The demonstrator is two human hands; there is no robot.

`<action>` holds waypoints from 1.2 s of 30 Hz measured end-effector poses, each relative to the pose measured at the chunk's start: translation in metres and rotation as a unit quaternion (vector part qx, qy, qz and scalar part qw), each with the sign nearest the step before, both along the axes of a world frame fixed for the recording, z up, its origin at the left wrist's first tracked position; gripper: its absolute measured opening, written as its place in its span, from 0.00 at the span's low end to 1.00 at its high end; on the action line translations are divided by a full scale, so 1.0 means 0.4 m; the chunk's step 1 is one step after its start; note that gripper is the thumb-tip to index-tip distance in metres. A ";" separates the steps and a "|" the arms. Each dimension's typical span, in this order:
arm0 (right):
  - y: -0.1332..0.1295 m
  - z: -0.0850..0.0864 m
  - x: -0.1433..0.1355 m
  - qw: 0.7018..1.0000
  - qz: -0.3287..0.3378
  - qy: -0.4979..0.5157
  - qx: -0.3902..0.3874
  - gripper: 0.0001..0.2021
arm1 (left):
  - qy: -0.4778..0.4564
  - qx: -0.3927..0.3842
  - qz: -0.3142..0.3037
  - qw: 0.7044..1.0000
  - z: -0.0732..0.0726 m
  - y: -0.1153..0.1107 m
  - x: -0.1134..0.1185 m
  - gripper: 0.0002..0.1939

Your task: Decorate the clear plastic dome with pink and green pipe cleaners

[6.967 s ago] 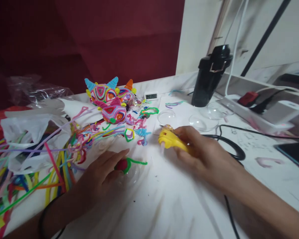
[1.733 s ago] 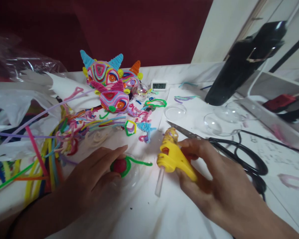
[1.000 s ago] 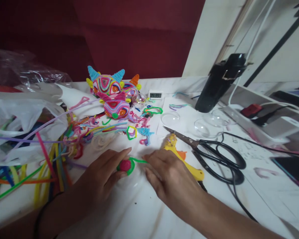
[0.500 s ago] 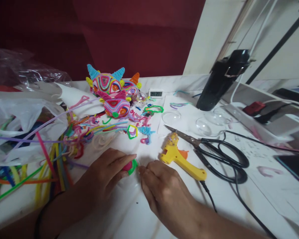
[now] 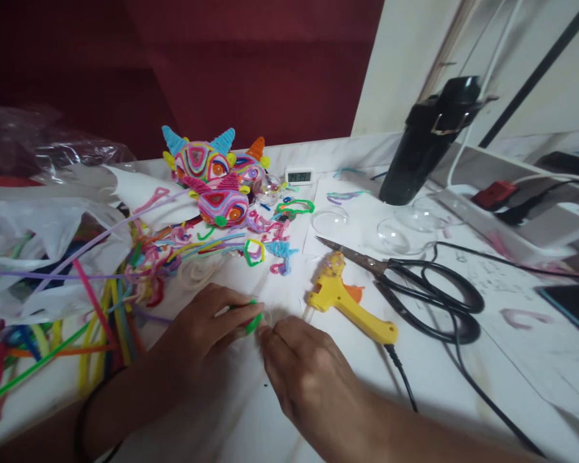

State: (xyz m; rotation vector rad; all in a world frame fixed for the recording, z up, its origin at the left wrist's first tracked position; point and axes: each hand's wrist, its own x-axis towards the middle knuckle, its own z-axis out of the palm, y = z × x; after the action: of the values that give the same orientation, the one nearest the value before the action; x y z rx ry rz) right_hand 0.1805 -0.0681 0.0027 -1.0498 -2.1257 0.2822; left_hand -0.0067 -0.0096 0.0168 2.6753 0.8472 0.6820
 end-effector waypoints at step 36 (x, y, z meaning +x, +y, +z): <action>0.018 0.026 0.059 0.976 -0.017 0.084 -0.199 0.12 | 0.015 0.041 -0.033 0.998 0.030 -0.008 0.028 0.07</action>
State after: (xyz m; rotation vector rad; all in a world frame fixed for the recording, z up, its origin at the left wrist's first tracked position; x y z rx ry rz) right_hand 0.2041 -0.0608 0.0132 -1.2358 -1.9402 0.7769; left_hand 0.0047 -0.0127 0.0290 2.7804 0.7502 0.6762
